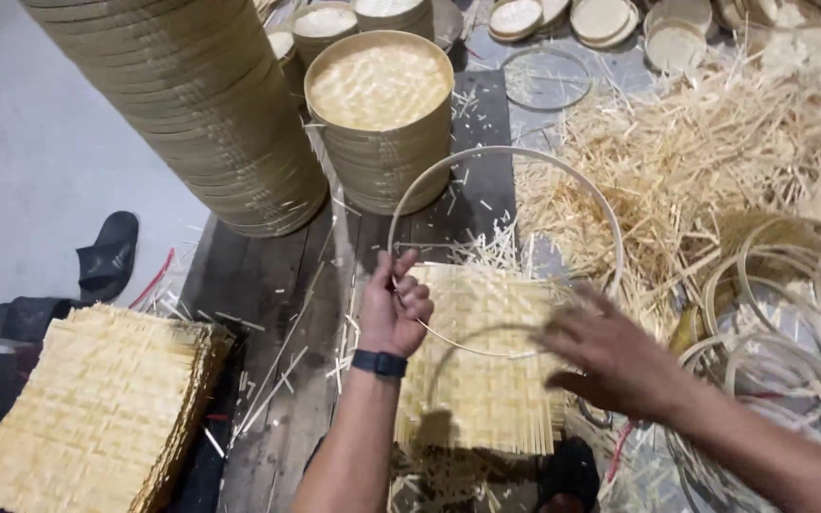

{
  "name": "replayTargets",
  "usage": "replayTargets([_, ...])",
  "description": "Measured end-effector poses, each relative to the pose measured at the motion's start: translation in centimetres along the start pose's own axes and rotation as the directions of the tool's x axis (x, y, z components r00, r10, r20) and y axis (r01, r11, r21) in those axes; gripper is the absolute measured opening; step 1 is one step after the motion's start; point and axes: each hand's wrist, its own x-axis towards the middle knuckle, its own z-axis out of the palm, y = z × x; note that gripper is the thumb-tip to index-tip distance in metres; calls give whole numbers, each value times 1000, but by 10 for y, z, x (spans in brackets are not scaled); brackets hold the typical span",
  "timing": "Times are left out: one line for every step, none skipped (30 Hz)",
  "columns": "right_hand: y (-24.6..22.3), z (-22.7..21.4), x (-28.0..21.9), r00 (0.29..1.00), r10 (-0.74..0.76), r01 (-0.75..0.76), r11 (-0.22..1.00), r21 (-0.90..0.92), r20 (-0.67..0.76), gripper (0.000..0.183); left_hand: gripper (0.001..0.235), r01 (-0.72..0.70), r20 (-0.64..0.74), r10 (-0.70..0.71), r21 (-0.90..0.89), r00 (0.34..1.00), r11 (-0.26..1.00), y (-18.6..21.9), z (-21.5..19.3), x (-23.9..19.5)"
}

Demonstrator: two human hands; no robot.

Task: The recorder is weaving a round basket using thin strips of bamboo or straw over a wooden mold.

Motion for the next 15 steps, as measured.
replayTargets([0,-1,6,1000,-9,9,1000,-14,-10,48,43,-10,17,10,2,1000,1000,4,6,1])
replayTargets([-1,-2,12,999,-20,20,1000,-9,-32,36,33,-134,-99,175,327,980,935,7,12,1])
replayTargets([-4,-2,15,998,-32,32,999,4,-48,24,25,-196,-158,368,624,916,757,9,14,-3])
replayTargets([-10,-17,25,998,-42,42,999,-2,-52,24,25,-208,-152,377,621,914,756,4,32,-19])
replayTargets([-16,-33,32,993,-41,38,999,-28,-111,24,25,-263,28,358,733,933,628,-3,47,-37])
replayTargets([-23,-48,40,984,-41,32,998,-53,-171,24,26,-334,201,307,811,930,481,-10,64,-55])
replayTargets([-28,-69,51,983,-49,38,997,-65,-175,24,26,-347,212,313,806,926,480,-15,77,-66])
replayTargets([-34,-90,61,961,-68,41,994,-102,-269,29,27,-442,384,231,839,894,318,-21,91,-78])
replayTargets([-40,-111,72,930,-87,40,990,-138,-357,34,28,-542,529,119,826,840,156,-26,104,-90])
replayTargets([-36,-108,72,929,-95,44,988,-149,-358,34,28,-551,538,124,819,834,157,-26,108,-93])
replayTargets([-31,-105,72,933,-60,-12,980,-198,-354,39,30,-408,396,103,864,912,296,-27,114,-96])
replayTargets([-26,-102,72,935,-24,-68,967,-246,-353,46,32,-250,249,58,870,967,425,-27,118,-98])
replayTargets([-26,-101,74,936,-28,-64,966,-249,-352,46,32,-253,251,62,868,966,427,-22,125,-95])
replayTargets([-25,-98,75,962,-5,-77,954,-289,-272,51,39,-106,175,-93,858,980,502,-17,131,-91])
replayTargets([-29,-93,73,983,25,-83,944,-320,-181,56,47,67,89,-250,830,964,554,-15,131,-92])
